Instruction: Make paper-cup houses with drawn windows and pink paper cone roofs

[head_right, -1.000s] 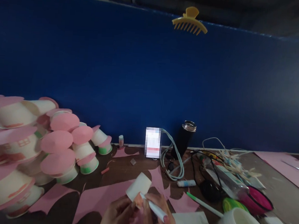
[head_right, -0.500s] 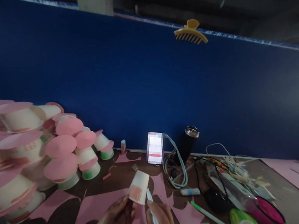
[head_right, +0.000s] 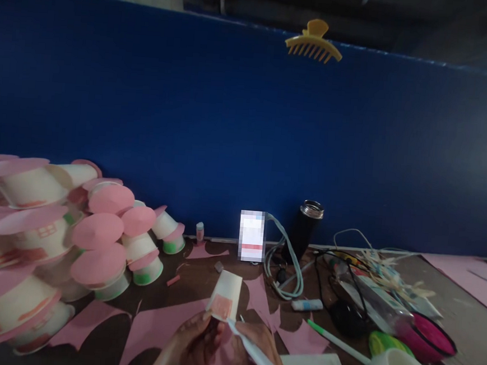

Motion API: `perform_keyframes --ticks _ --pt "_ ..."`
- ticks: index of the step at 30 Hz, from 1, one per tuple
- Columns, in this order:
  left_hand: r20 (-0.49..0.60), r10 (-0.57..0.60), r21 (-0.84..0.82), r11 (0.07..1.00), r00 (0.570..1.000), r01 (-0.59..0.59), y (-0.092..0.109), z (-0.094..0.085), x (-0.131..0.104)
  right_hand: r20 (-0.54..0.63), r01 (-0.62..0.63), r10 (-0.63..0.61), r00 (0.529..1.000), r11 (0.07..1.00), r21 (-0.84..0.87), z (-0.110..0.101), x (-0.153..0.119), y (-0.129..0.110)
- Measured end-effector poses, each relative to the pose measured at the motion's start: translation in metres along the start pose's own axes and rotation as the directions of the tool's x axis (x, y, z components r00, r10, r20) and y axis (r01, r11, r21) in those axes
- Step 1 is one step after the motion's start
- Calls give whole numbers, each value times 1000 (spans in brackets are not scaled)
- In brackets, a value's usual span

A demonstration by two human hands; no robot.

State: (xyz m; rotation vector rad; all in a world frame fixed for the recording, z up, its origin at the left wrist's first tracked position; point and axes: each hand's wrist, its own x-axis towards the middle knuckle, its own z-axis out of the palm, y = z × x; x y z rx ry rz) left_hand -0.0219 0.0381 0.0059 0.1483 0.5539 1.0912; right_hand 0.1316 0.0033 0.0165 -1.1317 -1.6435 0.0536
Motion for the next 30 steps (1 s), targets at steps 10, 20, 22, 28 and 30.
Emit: perform_keyframes --ticks 10,20,22,28,30 --pt "4 -28 11 1000 1000 28 0 -4 1 77 97 -94 993 995 -37 -2 5 5" --pt "-7 15 11 1000 1000 -15 1 1 -2 43 93 -91 995 994 -59 -2 7 -3" --pt "-8 11 12 1000 1000 -11 2 1 -2 35 68 -66 997 996 -57 -1 7 -4" --pt "9 35 40 999 999 -35 0 1 -2 50 42 -40 998 999 -25 1 3 -3" --pt "26 61 66 996 998 -62 -1 2 -2 78 61 -60 995 998 -2 1 3 -2"
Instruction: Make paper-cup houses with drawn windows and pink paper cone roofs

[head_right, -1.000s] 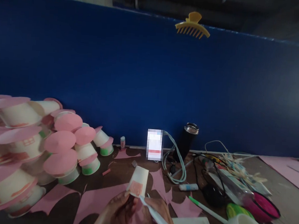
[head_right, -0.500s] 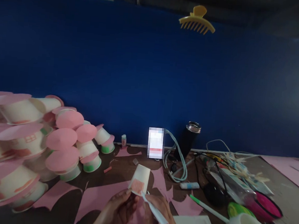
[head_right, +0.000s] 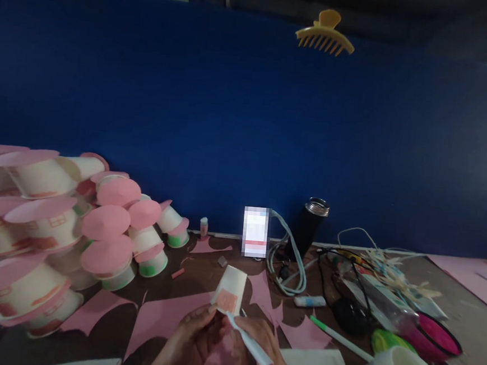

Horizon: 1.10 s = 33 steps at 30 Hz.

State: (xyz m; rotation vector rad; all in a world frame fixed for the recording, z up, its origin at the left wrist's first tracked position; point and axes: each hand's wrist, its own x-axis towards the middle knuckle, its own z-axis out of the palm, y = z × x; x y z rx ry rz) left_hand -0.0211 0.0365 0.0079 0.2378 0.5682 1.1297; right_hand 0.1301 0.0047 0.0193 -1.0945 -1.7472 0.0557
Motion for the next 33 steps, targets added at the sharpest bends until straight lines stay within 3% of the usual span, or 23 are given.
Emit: perform_keyframes --ticks 5,10,14,18,30,33 --pt "28 46 119 992 999 -49 0 4 -3 -5 94 -94 996 995 -39 1 -1 7" --pt "36 62 213 975 997 -68 0 6 -6 -1 42 -42 999 998 -57 2 -4 6" --pt "38 68 211 975 997 -75 0 3 -4 63 41 -39 997 999 -35 1 -2 0" --pt "56 60 229 971 997 -71 0 1 -3 11 23 -23 1000 999 -49 1 0 -3" --pt "56 89 263 960 994 -101 -1 2 -3 55 22 -18 998 998 -64 0 0 -3" --pt "61 82 264 960 995 -96 0 4 -4 17 10 -9 1000 998 -65 1 0 -3"
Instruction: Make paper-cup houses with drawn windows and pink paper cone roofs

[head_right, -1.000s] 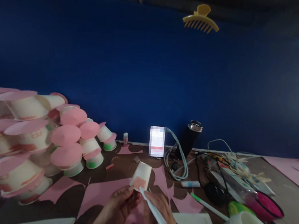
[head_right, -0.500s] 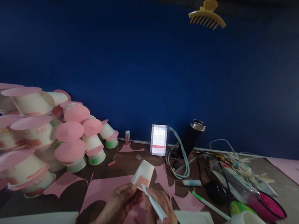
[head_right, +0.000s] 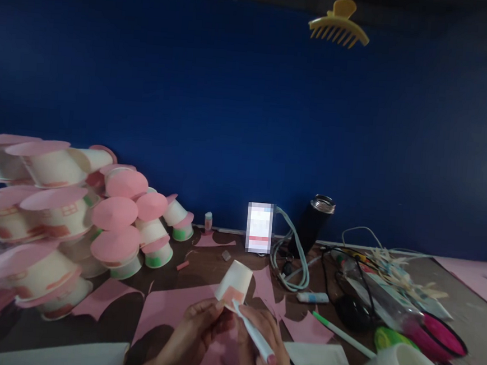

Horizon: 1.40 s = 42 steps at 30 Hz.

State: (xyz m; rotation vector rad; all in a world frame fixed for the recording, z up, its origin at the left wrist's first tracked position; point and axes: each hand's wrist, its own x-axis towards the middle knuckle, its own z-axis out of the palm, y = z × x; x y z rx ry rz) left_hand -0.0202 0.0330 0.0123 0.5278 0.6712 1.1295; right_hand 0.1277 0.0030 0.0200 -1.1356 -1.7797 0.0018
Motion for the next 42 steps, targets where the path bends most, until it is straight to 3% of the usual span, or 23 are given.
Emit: perform_keyframes --ticks 6,20,26,32,36,42 --pt "-14 -3 -46 999 1000 2 0 -1 0 28 -43 43 999 999 3 0 0 -1" --pt "-12 -34 -17 999 999 34 -2 -2 3 -53 -69 66 996 996 -49 -5 7 -1" --pt "22 -23 52 998 999 22 -1 -2 0 -66 41 -44 997 998 -39 -5 9 0" --pt "26 -11 45 999 1000 9 0 0 -2 -55 12 -14 998 999 -37 -7 14 -4" --pt "21 -14 39 999 1000 13 0 0 -1 -54 68 -69 996 997 -25 -7 12 -3" --pt "-4 -20 -91 996 1000 19 -2 -1 -1 -73 -126 131 989 989 73 -9 4 -5"
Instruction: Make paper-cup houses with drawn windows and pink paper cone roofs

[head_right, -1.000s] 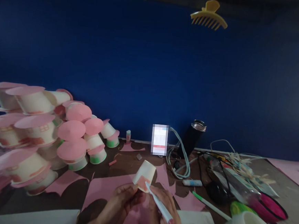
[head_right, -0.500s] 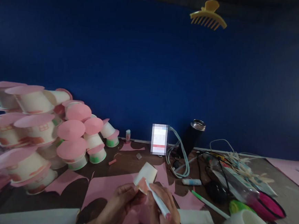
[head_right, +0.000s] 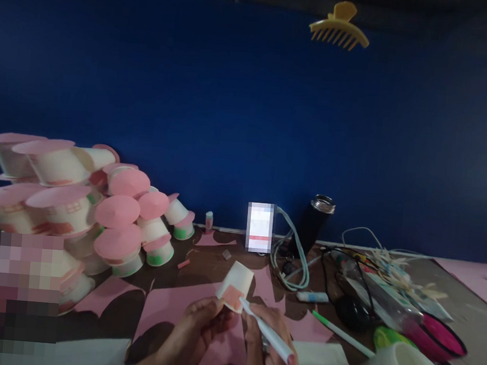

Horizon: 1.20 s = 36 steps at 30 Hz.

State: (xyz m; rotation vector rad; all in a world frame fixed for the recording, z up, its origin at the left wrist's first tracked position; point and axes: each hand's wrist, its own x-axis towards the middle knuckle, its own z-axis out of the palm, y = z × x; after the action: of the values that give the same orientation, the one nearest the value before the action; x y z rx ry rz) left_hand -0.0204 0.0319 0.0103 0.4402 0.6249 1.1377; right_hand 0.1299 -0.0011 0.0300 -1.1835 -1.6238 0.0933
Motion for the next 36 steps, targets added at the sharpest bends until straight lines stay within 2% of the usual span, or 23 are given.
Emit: perform_keyframes --ticks 9,13,18,22,26,31,34,36 --pt "40 -3 34 999 999 1 3 3 -2 126 120 -114 985 992 -40 7 -4 3" --pt "69 -1 83 997 998 -5 2 0 -1 86 125 -119 989 989 -74 9 -4 6" --pt "70 30 125 991 997 -38 -2 -3 2 149 129 -123 981 991 -29 9 -3 5" --pt "62 33 133 990 998 -41 -2 -2 3 131 128 -123 984 991 -26 8 -2 1" --pt "-11 4 9 1000 1000 -4 1 1 2 96 103 -102 990 995 -10 3 -2 -1" --pt "-95 -105 -205 975 990 84 7 4 -1 -52 -26 30 998 997 76 -5 1 2" --pt "-114 -120 -270 959 986 86 9 6 0 -70 -62 69 995 993 99 -5 0 7" --pt "-111 -125 -297 951 986 87 9 6 0 -64 -45 51 997 994 97 -3 -2 9"
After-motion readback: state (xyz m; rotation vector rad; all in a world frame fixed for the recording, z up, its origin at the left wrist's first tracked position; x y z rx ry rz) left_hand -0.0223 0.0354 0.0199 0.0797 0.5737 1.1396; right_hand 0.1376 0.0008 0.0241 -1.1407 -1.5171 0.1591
